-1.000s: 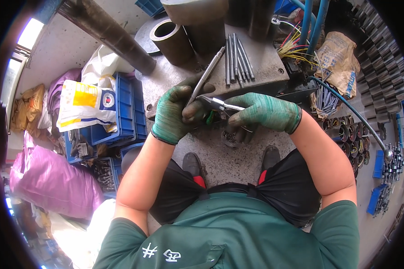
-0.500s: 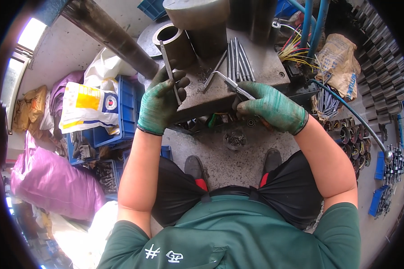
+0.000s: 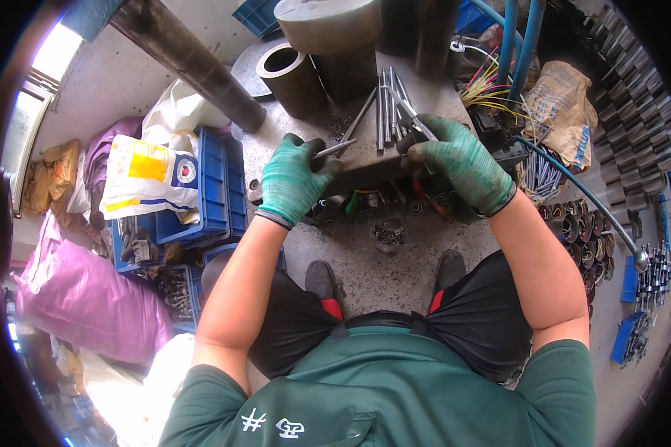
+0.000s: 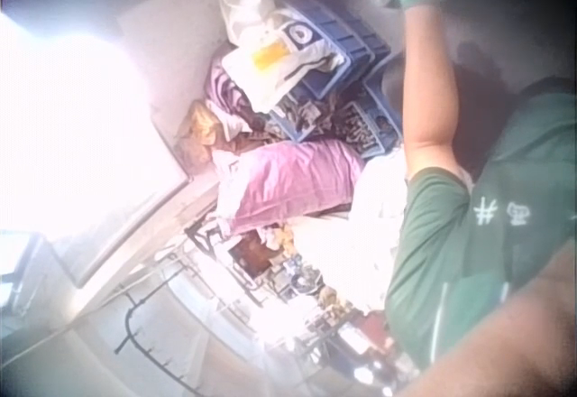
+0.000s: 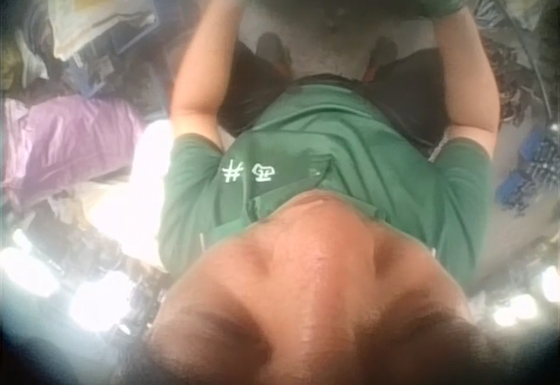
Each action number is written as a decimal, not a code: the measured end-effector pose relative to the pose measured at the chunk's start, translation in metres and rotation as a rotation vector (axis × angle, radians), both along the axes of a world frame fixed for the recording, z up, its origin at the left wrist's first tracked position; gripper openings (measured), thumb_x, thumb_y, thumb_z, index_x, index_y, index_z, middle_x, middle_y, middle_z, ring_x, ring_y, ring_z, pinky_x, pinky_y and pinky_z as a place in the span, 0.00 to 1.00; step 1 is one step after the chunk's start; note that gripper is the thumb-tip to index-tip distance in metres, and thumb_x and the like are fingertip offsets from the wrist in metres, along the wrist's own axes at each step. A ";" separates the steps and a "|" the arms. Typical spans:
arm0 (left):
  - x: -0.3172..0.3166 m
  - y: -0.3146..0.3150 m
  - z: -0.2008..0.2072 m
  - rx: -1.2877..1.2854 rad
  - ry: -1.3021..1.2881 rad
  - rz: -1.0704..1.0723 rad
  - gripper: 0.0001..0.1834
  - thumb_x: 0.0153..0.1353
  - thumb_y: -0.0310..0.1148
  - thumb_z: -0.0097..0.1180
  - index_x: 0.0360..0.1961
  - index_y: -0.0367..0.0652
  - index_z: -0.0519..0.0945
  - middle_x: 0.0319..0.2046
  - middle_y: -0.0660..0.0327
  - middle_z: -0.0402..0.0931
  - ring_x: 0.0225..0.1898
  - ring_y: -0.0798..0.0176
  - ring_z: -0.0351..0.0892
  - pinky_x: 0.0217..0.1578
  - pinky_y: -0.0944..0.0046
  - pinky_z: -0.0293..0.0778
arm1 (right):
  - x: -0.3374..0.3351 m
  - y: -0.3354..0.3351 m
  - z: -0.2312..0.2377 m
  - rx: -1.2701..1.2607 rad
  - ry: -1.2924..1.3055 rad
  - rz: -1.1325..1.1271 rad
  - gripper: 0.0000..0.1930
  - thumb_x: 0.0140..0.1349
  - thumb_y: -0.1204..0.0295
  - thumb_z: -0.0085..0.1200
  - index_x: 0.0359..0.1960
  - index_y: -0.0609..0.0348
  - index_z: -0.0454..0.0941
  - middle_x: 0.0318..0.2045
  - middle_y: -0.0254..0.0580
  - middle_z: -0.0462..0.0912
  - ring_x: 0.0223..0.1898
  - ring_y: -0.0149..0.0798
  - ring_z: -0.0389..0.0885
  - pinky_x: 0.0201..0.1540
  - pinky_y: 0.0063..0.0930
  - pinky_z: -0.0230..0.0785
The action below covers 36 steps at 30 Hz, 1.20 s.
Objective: The person installs retaining rings onto metal rods one by one using pliers.
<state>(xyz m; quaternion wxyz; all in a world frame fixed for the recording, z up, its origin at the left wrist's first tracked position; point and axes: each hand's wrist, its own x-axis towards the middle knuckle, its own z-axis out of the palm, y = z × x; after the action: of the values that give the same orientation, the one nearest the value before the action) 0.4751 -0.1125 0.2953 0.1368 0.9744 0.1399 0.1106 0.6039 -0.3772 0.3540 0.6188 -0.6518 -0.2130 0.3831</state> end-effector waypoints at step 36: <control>-0.007 -0.006 -0.014 -2.070 -0.133 0.231 0.03 0.69 0.33 0.57 0.38 0.47 0.76 0.23 0.66 0.70 0.20 0.71 0.65 0.21 0.70 0.64 | -0.030 0.027 -0.014 -0.218 -1.507 0.083 0.31 0.53 0.73 0.71 0.62 0.49 0.83 0.46 0.44 0.86 0.46 0.51 0.83 0.50 0.43 0.78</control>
<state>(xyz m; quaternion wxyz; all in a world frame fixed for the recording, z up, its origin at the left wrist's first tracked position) 0.4685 -0.1184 0.2808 0.9011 0.3536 0.2509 0.0023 0.5741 -0.3498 0.3402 0.2233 -0.7861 -0.5629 -0.1234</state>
